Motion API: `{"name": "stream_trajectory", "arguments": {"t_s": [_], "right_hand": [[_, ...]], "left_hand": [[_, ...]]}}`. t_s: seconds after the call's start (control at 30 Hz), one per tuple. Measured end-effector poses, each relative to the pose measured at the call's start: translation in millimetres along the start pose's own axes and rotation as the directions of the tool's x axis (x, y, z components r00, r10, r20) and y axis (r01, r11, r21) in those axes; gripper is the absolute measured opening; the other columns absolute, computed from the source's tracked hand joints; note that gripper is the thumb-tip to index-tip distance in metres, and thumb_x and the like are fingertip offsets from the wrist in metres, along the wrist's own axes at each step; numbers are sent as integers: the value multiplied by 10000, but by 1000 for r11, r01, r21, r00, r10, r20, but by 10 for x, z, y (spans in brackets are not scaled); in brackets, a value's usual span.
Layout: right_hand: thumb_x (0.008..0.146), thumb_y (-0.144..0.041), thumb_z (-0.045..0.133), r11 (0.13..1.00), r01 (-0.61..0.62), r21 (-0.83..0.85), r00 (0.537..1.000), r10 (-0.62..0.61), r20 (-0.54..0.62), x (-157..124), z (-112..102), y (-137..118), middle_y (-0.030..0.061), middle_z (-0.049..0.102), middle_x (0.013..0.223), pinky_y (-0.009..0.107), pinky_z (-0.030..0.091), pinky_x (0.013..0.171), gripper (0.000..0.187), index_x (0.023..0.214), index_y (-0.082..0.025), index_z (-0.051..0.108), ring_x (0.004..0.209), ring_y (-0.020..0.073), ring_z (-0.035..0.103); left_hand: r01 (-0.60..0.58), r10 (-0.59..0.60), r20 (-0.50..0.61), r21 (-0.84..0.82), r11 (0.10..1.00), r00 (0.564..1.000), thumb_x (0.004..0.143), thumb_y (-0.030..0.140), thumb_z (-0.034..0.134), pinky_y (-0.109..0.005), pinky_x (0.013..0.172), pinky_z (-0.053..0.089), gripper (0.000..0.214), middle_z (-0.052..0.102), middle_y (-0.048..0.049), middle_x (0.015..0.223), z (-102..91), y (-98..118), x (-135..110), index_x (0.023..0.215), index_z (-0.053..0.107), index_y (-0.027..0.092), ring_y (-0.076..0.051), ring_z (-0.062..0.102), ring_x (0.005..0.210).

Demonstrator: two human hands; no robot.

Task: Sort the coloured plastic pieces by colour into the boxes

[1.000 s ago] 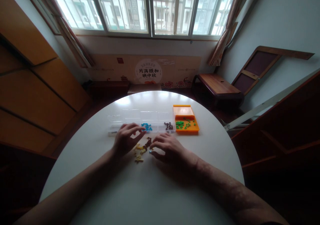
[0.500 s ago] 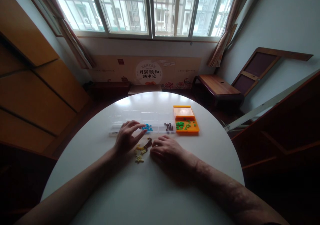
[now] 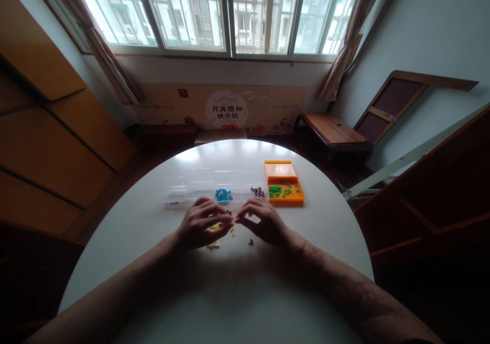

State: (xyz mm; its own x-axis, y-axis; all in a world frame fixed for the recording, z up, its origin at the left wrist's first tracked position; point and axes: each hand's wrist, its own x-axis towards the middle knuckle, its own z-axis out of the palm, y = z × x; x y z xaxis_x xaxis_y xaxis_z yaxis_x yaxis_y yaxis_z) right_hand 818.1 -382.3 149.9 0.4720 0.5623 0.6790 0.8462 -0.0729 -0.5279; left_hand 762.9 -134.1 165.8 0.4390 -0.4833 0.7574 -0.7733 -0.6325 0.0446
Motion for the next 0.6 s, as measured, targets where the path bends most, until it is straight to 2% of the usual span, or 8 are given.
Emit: {"name": "stream_trajectory", "arguments": {"t_s": [0.1,0.33,0.6], "right_hand": [[1031,-313,774,1000,-2,-4,999,1,-39,-5,-7,-10,34,728,884,357,545,812,139,940,-221,723,823,188,673],[1026,-335,782,999,33,-19,999,-33,-4,-11,-6,-25,26,725,857,358,538,811,170,916,-224,714,787,181,654],[1037,-346,766,999,55,3,998,-55,-9,3,-1,-29,20,712,855,344,538,801,197,909,-216,691,761,166,641]], "left_hand": [[-36,35,20,21,999,999,969,305,813,-347,854,482,69,794,19,877,11,15,4,983,763,259,-136,701,754],[-53,52,12,58,997,999,1016,256,761,-348,836,463,52,786,23,867,2,19,20,968,744,243,-132,683,744],[-65,63,28,66,996,998,1016,271,762,-361,859,474,41,801,18,907,12,18,-14,1051,753,253,-139,696,755]]}}
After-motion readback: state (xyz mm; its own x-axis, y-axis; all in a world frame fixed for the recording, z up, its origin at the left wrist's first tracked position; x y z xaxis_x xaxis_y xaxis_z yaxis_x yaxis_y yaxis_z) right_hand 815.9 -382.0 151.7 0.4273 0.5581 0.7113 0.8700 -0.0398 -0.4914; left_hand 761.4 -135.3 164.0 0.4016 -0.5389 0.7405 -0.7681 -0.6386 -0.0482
